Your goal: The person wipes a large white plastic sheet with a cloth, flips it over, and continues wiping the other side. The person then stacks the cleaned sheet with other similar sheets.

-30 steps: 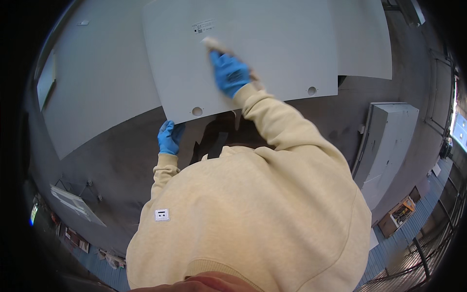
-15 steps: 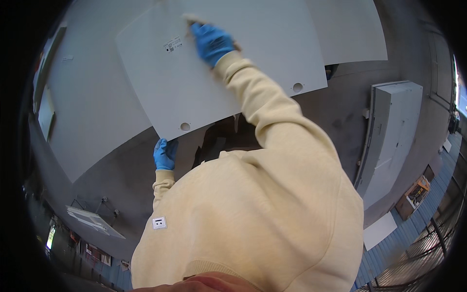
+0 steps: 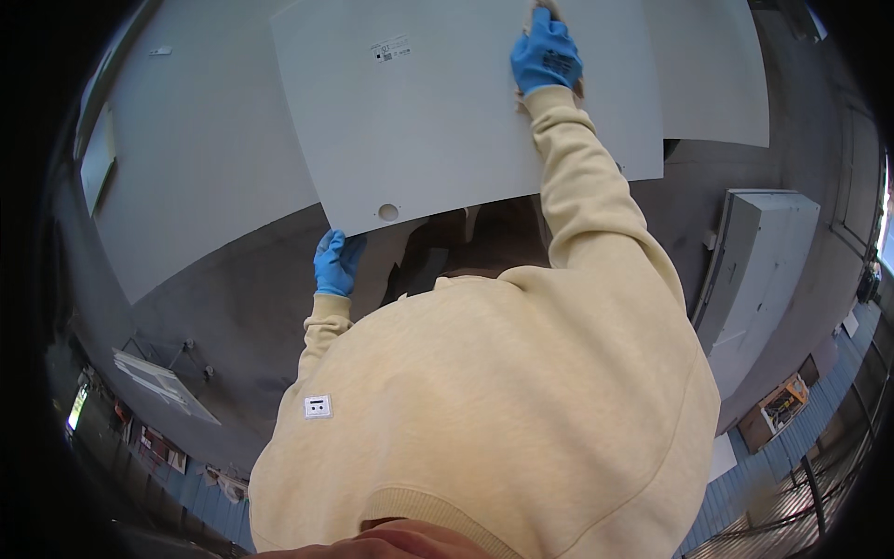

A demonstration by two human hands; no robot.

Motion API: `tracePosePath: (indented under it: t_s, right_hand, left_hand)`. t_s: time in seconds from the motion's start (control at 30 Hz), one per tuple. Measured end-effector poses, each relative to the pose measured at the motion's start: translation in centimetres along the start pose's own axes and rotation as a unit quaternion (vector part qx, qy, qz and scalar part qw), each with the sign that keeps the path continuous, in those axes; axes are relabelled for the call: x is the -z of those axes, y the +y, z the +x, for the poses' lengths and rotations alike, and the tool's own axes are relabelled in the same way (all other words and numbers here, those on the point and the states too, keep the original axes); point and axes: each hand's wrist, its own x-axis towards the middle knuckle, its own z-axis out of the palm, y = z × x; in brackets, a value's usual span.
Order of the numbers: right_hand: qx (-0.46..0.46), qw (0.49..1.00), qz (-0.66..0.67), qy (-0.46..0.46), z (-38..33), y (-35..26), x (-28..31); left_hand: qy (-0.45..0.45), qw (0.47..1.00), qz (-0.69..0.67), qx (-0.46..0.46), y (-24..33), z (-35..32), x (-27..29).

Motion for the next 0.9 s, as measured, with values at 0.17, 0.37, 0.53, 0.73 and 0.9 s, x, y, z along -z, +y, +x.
tracePosePath:
  t_s: [0.17, 0.37, 0.53, 0.73, 0.9]
  right_hand:
    - [0.091, 0.991, 0.085, -0.057, -3.9, -11.8, -3.3]
    - [0.288, 0.925, 0.123, -0.215, -13.5, -27.0, -2.9]
    - [0.483, 0.796, 0.201, -0.305, -21.5, -25.8, -0.7]
    - [0.317, 0.92, 0.117, -0.198, -15.5, -8.5, 2.5]
    - [0.024, 0.995, 0.064, -0.079, -8.4, 10.7, 8.3]
  left_hand:
    - [-0.006, 1.0, -0.016, -0.012, -0.7, 0.6, 0.5]
    - [-0.03, 0.998, -0.05, -0.006, -1.1, 0.9, 0.7]
    - [-0.052, 0.981, -0.182, 0.04, -1.3, 1.7, 0.8]
    - [0.023, 0.997, -0.074, 0.026, -0.2, 2.6, -0.8]
    - [0.022, 0.999, 0.008, -0.035, 0.3, 3.4, 0.0]
